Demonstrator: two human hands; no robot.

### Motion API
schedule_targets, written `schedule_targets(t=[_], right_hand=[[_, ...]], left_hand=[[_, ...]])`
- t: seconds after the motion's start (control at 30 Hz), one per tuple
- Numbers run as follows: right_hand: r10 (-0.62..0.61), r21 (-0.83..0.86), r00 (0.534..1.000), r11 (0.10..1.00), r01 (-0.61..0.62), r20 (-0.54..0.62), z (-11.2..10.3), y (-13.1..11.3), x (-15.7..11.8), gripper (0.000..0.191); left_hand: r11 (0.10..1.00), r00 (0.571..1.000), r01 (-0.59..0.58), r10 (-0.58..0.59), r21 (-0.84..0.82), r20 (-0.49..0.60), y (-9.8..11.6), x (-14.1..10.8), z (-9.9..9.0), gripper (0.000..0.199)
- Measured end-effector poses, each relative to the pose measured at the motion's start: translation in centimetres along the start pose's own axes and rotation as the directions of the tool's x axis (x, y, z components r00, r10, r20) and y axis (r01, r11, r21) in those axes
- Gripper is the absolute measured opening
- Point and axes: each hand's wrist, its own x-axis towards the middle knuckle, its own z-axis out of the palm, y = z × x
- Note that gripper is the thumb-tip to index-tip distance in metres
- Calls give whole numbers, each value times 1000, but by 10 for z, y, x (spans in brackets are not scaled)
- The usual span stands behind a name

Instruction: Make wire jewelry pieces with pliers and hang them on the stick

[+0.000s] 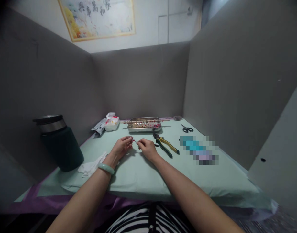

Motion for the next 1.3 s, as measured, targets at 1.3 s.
schedule_targets(t=[1.3], right_hand=[[-166,-178,979,973,143,-118,1,-2,-4,23]], left_hand=[[959,969,38,-104,280,224,0,-9,8,24]])
